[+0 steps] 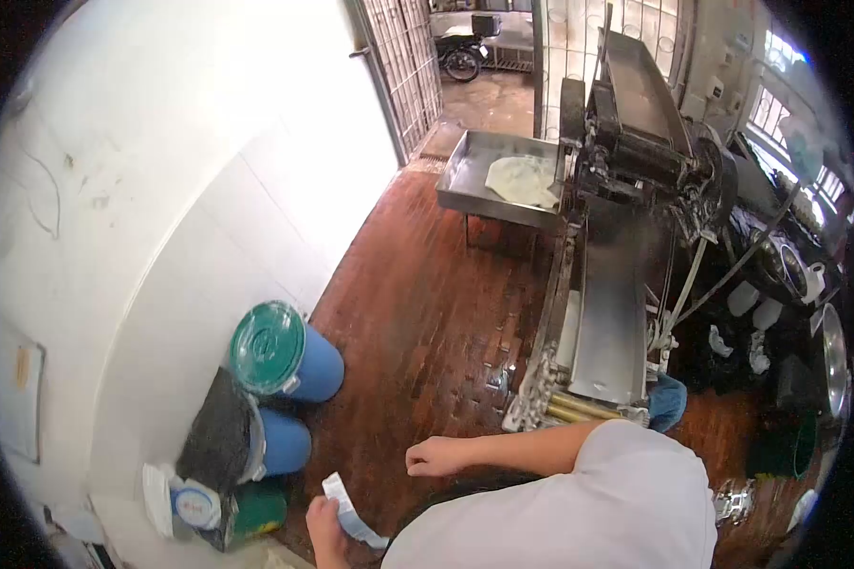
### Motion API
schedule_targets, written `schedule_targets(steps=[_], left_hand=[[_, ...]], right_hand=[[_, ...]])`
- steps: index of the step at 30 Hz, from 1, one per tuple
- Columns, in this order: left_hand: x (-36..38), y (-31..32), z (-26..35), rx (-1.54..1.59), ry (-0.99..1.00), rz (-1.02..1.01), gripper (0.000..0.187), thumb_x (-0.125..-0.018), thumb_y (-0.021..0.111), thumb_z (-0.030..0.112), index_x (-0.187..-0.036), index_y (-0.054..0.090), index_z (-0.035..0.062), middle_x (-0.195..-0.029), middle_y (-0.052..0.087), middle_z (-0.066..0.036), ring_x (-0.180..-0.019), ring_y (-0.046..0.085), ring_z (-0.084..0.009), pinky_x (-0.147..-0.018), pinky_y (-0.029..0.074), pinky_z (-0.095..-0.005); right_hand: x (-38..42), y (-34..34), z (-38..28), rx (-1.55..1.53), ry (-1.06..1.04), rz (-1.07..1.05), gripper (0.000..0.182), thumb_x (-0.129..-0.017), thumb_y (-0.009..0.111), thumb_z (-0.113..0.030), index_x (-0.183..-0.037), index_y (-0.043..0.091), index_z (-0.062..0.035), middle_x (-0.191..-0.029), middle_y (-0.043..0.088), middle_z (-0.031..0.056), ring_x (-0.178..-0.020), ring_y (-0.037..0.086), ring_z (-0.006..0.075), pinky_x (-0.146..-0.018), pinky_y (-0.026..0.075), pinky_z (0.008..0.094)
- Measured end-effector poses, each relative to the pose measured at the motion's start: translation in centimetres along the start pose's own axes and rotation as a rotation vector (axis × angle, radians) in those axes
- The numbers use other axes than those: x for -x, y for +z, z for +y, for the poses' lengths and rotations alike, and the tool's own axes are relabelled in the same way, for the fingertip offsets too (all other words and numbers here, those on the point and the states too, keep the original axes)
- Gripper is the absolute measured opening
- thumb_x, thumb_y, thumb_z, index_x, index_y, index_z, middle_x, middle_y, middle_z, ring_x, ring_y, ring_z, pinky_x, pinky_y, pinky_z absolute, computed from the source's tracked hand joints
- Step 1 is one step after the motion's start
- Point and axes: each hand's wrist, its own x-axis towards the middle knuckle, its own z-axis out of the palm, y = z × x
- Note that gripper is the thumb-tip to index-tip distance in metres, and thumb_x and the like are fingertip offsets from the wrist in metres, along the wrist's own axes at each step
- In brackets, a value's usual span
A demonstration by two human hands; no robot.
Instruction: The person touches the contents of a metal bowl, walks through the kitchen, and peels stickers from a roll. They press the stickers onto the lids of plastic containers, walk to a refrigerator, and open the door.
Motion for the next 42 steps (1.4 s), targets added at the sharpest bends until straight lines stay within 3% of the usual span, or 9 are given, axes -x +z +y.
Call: schedule_targets(steps=[4,6,7,9,10,13,19,27,42], left_hand=[[-11.9,-3.6,-6.3,0.289,-0.069,0.115,0.015,-0.087,0.058,0.005,-0.073,0.052,0.0039,-0.073,0.047,-0.002,-0.069,0.052,-0.0160,-0.065,0.045,-0.0359],[-16.6,-5.0,-5.9,0.093,-0.228,-0.002,0.037,-0.104,0.058,0.034,-0.121,0.068,0.0029,-0.132,0.064,-0.018,-0.118,0.061,-0.0360,-0.096,0.052,-0.0442],[-19.3,-3.8,-3.6,0.096,-0.226,-0.010,0.037,-0.104,0.058,0.034,-0.121,0.068,0.0029,-0.132,0.064,-0.018,-0.118,0.061,-0.0360,-0.096,0.052,-0.0442],[-25.3,-1.6,1.6,0.306,-0.049,-0.011,0.015,-0.087,0.055,0.001,-0.073,0.052,0.0045,-0.075,0.048,-0.003,-0.071,0.053,-0.0171,-0.064,0.045,-0.0373],[-29.4,-1.6,3.0,0.042,0.308,-0.117,0.009,-0.086,0.059,0.005,-0.078,0.057,0.0044,-0.074,0.051,-0.001,-0.067,0.049,-0.0132,-0.060,0.041,-0.0324],[-37.2,2.5,12.9,0.078,-0.155,-0.235,0.014,-0.090,0.062,0.007,-0.078,0.057,0.0067,-0.075,0.052,0.000,-0.072,0.049,-0.0104,-0.064,0.041,-0.0307],[-52.5,16.4,27.7,-0.261,0.232,-0.697,0.018,-0.094,0.068,0.016,-0.099,0.067,-0.0011,-0.088,0.064,-0.004,-0.084,0.057,-0.0114,-0.076,0.048,-0.0299],[-68.9,40.2,39.8,0.023,0.187,-0.984,0.010,-0.098,0.064,0.010,-0.103,0.065,0.0018,-0.096,0.066,-0.003,-0.088,0.060,-0.0107,-0.081,0.049,-0.0279],[-94.3,69.8,64.2,0.223,-0.275,-0.926,0.013,-0.102,0.062,0.015,-0.108,0.058,0.0043,-0.082,0.063,-0.005,-0.066,0.059,-0.0160,-0.056,0.051,-0.0312]], right_hand=[[-9.7,-4.4,0.7,0.031,-0.089,0.074,0.033,-0.099,0.061,-0.033,-0.111,0.067,-0.0029,-0.103,0.072,0.0192,-0.097,0.069,0.0376,-0.085,0.053,0.0472],[-14.8,-7.4,0.8,0.035,-0.113,0.121,0.032,-0.099,0.061,-0.032,-0.111,0.067,-0.0032,-0.103,0.072,0.0194,-0.097,0.069,0.0379,-0.086,0.053,0.0475],[-17.4,-9.1,0.8,0.061,-0.110,0.137,0.033,-0.099,0.061,-0.031,-0.113,0.066,-0.0025,-0.105,0.072,0.0193,-0.099,0.069,0.0372,-0.087,0.053,0.0467],[-22.5,-11.9,1.1,0.084,-0.104,0.168,0.033,-0.100,0.061,-0.031,-0.115,0.065,-0.0019,-0.106,0.071,0.0193,-0.100,0.069,0.0366,-0.088,0.053,0.0459],[-24.7,-13.5,1.6,0.125,-0.077,0.163,0.034,-0.099,0.061,-0.031,-0.117,0.065,-0.0019,-0.106,0.071,0.0194,-0.101,0.069,0.0366,-0.088,0.053,0.0459],[-28.6,-19.7,1.2,0.160,0.024,0.128,0.037,-0.099,0.061,-0.031,-0.121,0.065,-0.0022,-0.109,0.071,0.0197,-0.104,0.069,0.0364,-0.091,0.053,0.0453],[-34.0,-32.3,2.9,-0.019,0.191,0.383,0.046,-0.100,0.062,-0.042,-0.126,0.065,-0.0040,-0.115,0.072,0.0199,-0.106,0.070,0.0343,-0.092,0.054,0.0437],[-41.5,-53.0,10.7,-0.472,0.201,0.729,0.041,-0.102,0.066,-0.033,-0.130,0.062,-0.0028,-0.117,0.070,0.0089,-0.108,0.063,0.0154,-0.095,0.051,0.0345],[-51.8,-97.7,19.9,-0.629,0.121,0.911,0.026,-0.103,0.065,-0.028,-0.110,0.067,-0.0032,-0.097,0.068,0.0010,-0.090,0.059,0.0080,-0.081,0.050,0.0290]])
